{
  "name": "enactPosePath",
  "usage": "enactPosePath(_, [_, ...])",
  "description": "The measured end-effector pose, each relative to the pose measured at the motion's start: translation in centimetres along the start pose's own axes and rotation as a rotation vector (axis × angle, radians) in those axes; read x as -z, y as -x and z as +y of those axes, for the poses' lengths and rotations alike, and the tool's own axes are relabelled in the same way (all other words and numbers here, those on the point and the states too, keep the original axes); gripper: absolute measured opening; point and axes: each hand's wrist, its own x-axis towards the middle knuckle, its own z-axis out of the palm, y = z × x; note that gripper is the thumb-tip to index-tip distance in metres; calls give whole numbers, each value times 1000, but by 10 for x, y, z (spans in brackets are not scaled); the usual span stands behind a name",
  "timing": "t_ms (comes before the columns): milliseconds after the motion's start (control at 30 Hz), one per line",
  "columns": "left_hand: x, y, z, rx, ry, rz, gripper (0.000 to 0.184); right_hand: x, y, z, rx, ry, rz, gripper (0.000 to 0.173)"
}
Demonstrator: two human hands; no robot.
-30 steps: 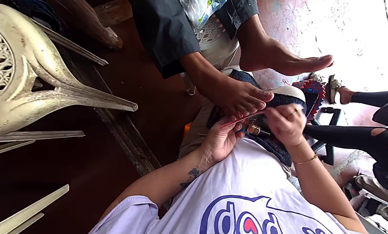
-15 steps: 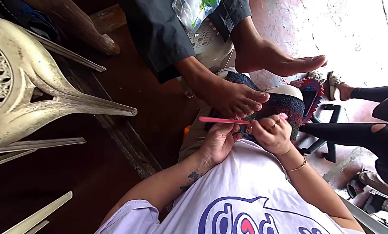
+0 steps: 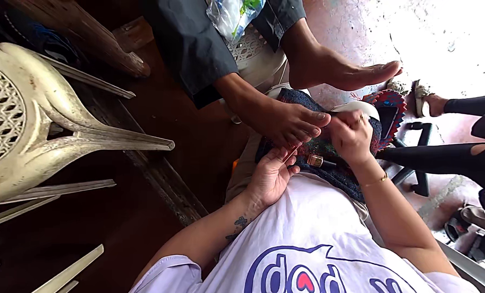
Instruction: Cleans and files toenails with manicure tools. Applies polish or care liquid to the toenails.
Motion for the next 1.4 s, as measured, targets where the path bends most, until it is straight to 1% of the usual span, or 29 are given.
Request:
enactPosePath(33, [0, 0, 0, -2, -4, -1, 21, -5, -3, 3, -49, -22, 12, 16])
enactPosePath(67, [1, 0, 0, -6, 0, -10, 21, -8, -6, 1, -47, -57, 13, 17])
enactPosePath(167, [7, -1, 0, -24, 0, -64, 22, -18, -7, -11, 118, -115, -4, 15])
enactPosePath(200, [6, -1, 0, -25, -19, -54, 22, -22, -7, -8, 113, -115, 11, 15])
enactPosePath(267, [2, 0, 0, -27, -40, -21, 24, -29, -7, -1, 35, -134, 48, 16])
enactPosePath(400, [7, 0, 1, -60, -68, -69, 23, -37, -7, -10, -25, -216, 109, 17])
enactPosePath(500, [8, 0, 0, -57, -78, -68, 24, -40, -6, -4, -144, -245, 104, 16])
enactPosePath(533, [8, -1, 0, -56, -74, -76, 23, -39, -6, -4, -136, -249, 109, 16])
enactPosePath(633, [9, -1, 1, -52, -70, -100, 24, -33, -9, -13, -26, -268, 111, 15])
enactPosePath(667, [8, -1, 1, -52, -73, -95, 25, -30, -10, -12, -43, -258, 86, 16])
enactPosePath(700, [6, -1, 1, -49, -77, -82, 27, -25, -12, -7, -98, -242, 32, 17])
enactPosePath(767, [6, -1, 1, -42, -76, -79, 27, -9, -16, 12, -253, -301, -132, 17])
enactPosePath(800, [7, -1, 1, -42, -77, -87, 27, 3, -18, 26, -297, -379, -240, 16])
enactPosePath(900, [9, 0, 1, -40, -85, -106, 26, 46, -16, 53, -340, -714, -662, 9])
enactPosePath(967, [10, -2, 0, -33, -69, -112, 24, 59, -14, 49, -347, -948, -863, 9])
enactPosePath(1000, [11, -3, 0, -28, -62, -114, 23, 59, -14, 40, -372, -1062, -909, 8])
enactPosePath(1033, [11, -3, -1, -28, -61, -114, 22, 56, -13, 26, -446, -1155, -901, 8])
enactPosePath(1067, [12, -4, -2, -27, -57, -110, 21, 51, -13, 11, -563, -1215, -868, 9])
enactPosePath(1100, [13, -4, -2, -25, -57, -101, 21, 44, -13, -3, -693, -1227, -833, 8])
enactPosePath(1133, [13, -4, -2, -26, -62, -95, 21, 37, -14, -13, -785, -1211, -834, 7])
enactPosePath(1167, [14, -4, -3, -31, -61, -104, 21, 31, -14, -18, -827, -1210, -883, 7])
enactPosePath(1233, [18, -5, -3, -44, -65, -147, 19, 26, -12, -19, -829, -1305, -991, 9])
enactPosePath(1267, [18, -5, -3, -45, -81, -152, 18, 24, -11, -20, -848, -1371, -968, 11])
enactPosePath(1333, [14, -5, -3, -40, -98, -105, 21, 19, -8, -25, -921, -1459, -842, 12])
enactPosePath(1367, [14, -5, -3, -41, -92, -104, 20, 18, -6, -29, -937, -1441, -836, 11])
enactPosePath(1400, [14, -5, -3, -45, -82, -123, 18, 17, -5, -31, -929, -1419, -868, 10])
